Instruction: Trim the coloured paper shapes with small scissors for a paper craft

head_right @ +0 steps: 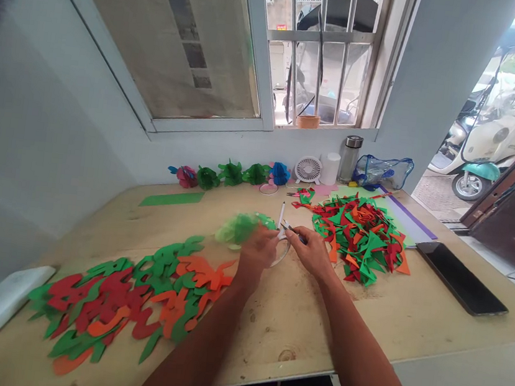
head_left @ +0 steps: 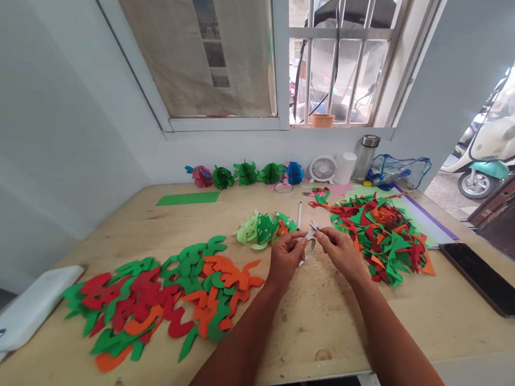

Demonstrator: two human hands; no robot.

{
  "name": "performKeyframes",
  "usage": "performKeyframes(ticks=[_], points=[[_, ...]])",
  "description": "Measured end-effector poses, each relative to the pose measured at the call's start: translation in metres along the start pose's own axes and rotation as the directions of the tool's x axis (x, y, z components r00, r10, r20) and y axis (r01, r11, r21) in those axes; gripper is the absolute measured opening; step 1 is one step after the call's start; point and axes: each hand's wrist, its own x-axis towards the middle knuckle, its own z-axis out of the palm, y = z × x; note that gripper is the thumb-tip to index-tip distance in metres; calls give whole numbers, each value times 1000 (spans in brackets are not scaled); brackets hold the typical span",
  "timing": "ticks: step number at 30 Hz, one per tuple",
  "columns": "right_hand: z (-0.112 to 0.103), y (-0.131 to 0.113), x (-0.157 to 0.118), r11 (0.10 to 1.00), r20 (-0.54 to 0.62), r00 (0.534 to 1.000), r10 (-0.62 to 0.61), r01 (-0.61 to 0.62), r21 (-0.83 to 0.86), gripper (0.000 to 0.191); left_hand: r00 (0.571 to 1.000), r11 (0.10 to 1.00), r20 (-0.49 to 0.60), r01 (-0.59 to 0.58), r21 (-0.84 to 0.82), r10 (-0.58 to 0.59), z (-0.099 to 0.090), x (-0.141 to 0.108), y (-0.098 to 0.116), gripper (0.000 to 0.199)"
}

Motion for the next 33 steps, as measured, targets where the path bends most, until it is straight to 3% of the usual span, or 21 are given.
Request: performKeyframes(ticks=[15, 25, 30, 33], points=[[-1, 2, 0, 998, -13, 999, -39, 38, -59, 37, 1000, 999, 17, 7, 41, -8, -2, 0, -3, 32], [0, 3, -1, 992, -122, 993, -4, -11, -126, 40, 999, 999, -13, 34, 33, -33, -2, -1, 0, 35], [2, 2, -1, 996, -80, 997, -22, 15, -90, 39, 998, 1000, -65, 9, -14, -10, -1, 2, 0, 37], [3, 1, 0, 998, -51, 998, -19, 16, -65, 40, 999, 999, -39, -7, -36, 6, 0, 1, 0, 35]])
